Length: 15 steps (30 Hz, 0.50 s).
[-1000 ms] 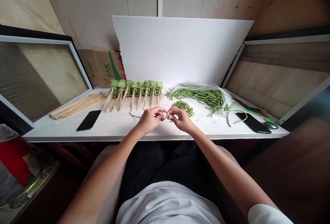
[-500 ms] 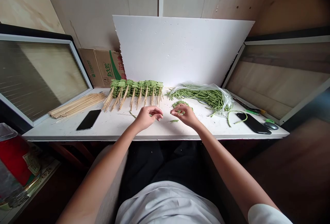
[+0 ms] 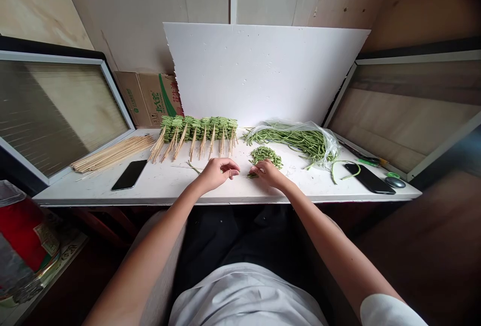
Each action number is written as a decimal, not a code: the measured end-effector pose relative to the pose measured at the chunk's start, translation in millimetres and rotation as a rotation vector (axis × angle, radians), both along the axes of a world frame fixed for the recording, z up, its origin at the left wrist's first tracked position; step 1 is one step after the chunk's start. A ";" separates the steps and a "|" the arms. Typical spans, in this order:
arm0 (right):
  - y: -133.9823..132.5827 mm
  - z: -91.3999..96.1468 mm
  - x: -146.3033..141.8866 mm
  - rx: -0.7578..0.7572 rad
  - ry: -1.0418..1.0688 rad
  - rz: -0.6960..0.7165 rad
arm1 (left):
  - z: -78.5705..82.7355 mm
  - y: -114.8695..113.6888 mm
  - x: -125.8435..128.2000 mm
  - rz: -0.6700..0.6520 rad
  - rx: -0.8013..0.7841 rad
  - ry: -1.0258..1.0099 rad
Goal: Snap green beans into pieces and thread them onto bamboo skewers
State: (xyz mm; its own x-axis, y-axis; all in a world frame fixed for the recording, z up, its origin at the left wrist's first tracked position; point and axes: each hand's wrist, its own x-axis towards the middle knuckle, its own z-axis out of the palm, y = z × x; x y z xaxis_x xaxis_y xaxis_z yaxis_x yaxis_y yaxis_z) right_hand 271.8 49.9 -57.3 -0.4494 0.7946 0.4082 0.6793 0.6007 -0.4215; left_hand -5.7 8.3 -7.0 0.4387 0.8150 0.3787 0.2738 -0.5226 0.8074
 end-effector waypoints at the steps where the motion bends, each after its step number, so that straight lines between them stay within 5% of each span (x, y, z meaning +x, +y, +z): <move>1: -0.2 0.5 0.1 -0.005 0.007 0.008 | -0.4 0.0 0.2 -0.001 -0.002 0.002; 9: -3.4 4.3 -2.0 -0.006 0.111 -0.002 | 0.4 -1.9 1.9 -0.007 -0.113 -0.031; 15: -26.1 37.2 -15.8 -0.227 0.348 0.102 | 3.1 -5.4 3.6 -0.010 -0.151 -0.050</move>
State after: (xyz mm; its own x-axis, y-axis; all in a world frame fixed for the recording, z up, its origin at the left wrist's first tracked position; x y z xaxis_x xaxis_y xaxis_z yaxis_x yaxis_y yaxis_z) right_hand 255.9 23.8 -20.1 -0.3967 0.8404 0.3693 0.4150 0.5230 -0.7445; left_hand -2.2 2.9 -3.9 0.4307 0.8601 0.2733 0.2270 -0.3964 0.8896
